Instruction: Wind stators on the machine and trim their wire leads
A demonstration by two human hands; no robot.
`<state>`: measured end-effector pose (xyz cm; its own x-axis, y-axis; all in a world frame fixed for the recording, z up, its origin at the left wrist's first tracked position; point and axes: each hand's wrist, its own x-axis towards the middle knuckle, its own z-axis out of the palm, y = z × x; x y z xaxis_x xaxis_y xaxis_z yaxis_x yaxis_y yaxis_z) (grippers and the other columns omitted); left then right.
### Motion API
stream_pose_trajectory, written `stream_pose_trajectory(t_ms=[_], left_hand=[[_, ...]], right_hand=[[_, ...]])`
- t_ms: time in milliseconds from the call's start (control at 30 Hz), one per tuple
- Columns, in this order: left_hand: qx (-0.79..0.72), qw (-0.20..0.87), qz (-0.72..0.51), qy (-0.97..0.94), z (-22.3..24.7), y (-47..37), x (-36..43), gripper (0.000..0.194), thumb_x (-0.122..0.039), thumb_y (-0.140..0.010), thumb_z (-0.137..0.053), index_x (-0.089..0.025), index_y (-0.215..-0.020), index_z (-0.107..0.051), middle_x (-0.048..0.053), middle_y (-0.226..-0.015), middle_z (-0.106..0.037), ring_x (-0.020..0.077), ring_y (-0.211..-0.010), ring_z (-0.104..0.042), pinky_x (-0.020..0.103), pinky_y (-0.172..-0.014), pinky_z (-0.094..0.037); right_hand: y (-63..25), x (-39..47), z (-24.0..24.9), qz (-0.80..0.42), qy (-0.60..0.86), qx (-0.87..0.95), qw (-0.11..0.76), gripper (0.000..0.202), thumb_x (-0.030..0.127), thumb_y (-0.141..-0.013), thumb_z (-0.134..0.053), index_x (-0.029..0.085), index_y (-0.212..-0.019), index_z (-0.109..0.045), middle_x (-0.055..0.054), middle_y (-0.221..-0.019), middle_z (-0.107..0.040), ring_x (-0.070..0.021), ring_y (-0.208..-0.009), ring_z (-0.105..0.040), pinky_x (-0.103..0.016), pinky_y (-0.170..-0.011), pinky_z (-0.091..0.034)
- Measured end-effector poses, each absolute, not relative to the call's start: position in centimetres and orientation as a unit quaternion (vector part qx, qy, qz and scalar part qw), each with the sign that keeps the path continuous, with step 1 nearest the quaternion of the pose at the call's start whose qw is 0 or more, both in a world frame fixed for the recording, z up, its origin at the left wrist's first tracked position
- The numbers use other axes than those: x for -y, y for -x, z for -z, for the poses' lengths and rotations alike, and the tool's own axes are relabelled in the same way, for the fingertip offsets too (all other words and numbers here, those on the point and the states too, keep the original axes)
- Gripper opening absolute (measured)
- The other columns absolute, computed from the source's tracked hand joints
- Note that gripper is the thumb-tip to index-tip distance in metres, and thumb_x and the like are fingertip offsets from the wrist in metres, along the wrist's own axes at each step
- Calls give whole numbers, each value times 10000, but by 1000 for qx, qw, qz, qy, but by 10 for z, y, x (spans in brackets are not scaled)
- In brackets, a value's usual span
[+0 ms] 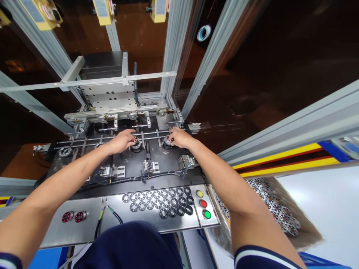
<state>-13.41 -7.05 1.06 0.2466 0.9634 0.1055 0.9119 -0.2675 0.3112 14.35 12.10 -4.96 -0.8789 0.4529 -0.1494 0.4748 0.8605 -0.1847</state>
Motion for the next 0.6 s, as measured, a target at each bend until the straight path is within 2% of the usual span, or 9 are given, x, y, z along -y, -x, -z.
stream_pose_trajectory(t_ms=[133, 233, 400, 600], left_hand=[[-585, 71, -279, -759, -38, 118, 109, 146, -244, -921, -605, -142, -1017, -644, 89, -1134, -656, 193, -977, -662, 391, -834, -574], [-569, 41, -379, -729, -61, 100, 149, 84, -189, -881, -641, -164, -957, -617, 102, -1111, -673, 184, -992, -674, 316, -779, -588], [-540, 2, -493, -683, -81, 76, 202, 379, -92, -781, -708, -210, -1051, -469, 135, -1137, -695, 208, -1032, -698, 349, -812, -605], [-515, -3, -543, -664, -83, 67, 230, 546, -27, -732, -717, -217, -1149, -419, 156, -1138, -700, 232, -1042, -710, 393, -859, -606]], right_hand=[[-144, -123, 50, 115, -237, -963, 57, 290, 334, -934, -626, 158, -1166, -623, -98, -1314, -576, -262, -1213, -552, -506, -1023, -469], [-146, -122, 48, 124, -228, -964, 58, 244, 326, -931, -631, 159, -1108, -647, -94, -1309, -585, -258, -1230, -541, -504, -1044, -452], [-147, -123, 47, 139, -218, -964, 61, 190, 305, -890, -682, 148, -998, -681, -93, -1299, -604, -259, -1255, -528, -502, -1069, -428], [-147, -127, 47, 147, -215, -963, 63, 158, 286, -834, -727, 157, -924, -717, -99, -1252, -655, -248, -1192, -592, -468, -1045, -465]])
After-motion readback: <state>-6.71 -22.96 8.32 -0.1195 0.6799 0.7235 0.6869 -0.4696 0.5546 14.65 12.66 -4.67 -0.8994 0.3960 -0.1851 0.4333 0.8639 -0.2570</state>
